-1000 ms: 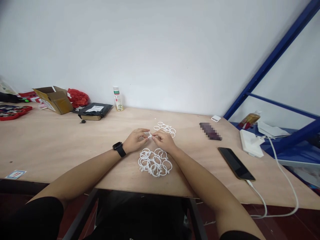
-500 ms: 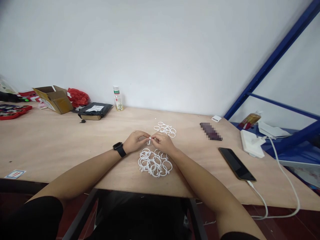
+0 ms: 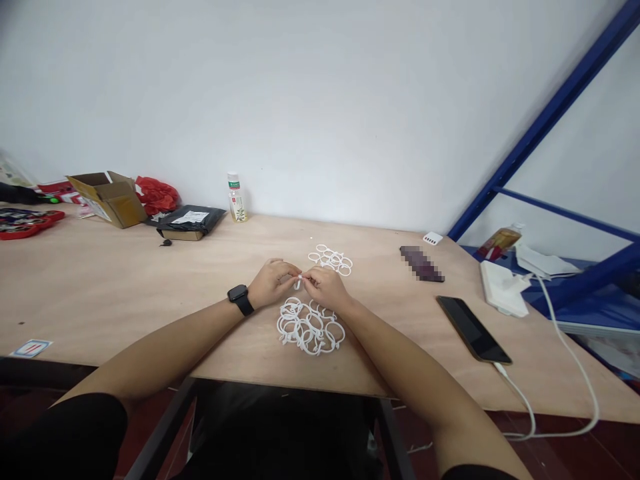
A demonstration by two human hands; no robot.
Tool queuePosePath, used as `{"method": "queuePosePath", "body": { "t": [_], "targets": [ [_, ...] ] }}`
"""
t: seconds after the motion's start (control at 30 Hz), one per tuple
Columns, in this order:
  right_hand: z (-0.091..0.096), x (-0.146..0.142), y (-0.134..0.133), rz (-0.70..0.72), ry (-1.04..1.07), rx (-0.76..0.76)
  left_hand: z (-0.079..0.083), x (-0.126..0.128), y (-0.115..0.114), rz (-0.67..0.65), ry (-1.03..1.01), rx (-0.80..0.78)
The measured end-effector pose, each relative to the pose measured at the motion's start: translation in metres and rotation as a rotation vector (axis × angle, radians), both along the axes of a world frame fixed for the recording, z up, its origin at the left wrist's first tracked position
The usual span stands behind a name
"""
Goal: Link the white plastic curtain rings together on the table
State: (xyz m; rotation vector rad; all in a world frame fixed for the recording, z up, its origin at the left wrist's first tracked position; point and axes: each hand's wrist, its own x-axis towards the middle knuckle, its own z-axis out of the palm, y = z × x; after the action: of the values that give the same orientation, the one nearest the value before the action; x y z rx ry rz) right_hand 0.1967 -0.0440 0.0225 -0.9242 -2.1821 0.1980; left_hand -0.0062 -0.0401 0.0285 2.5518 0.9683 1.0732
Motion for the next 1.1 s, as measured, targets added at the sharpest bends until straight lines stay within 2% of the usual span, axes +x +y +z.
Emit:
{"method": "queuePosePath", "body": {
  "t": [0.33, 0.47, 0.53, 0.6, 0.67, 0.73, 0.83, 1.0, 1.1],
  "targets": [
    [0.000, -0.002, 0.000, -0.073, 0.014, -0.024, -0.003, 0.002, 0.003, 0.040, 0.002, -0.008],
    [-0.002, 0.006, 0.009, -0.144, 0.016, 0.038, -0.005, 0.000, 0.006, 0.032, -0.074, 0.039],
    [-0.002, 0.014, 0.015, -0.213, 0.008, 0.092, -0.005, -0.001, 0.006, -0.025, -0.073, 0.044],
    [-0.003, 0.024, 0.022, -0.298, -0.008, 0.123, -0.004, -0.002, 0.005, -0.137, -0.011, 0.020],
    [-0.003, 0.032, 0.028, -0.391, -0.017, 0.118, -0.004, -0.001, 0.003, -0.245, 0.076, -0.016],
    [-0.003, 0.039, 0.033, -0.425, -0.023, 0.081, -0.005, 0.001, 0.002, -0.296, 0.141, -0.047],
    [-0.002, 0.045, 0.036, -0.297, -0.013, -0.046, -0.008, 0.002, 0.002, -0.299, 0.183, -0.069],
    [0.004, 0.051, 0.033, 0.032, -0.104, -0.438, -0.011, -0.003, 0.008, -0.247, 0.198, -0.055],
    [0.008, 0.052, 0.028, 0.112, -0.206, -0.546, -0.012, -0.005, 0.011, -0.226, 0.206, -0.047]
  ]
}}
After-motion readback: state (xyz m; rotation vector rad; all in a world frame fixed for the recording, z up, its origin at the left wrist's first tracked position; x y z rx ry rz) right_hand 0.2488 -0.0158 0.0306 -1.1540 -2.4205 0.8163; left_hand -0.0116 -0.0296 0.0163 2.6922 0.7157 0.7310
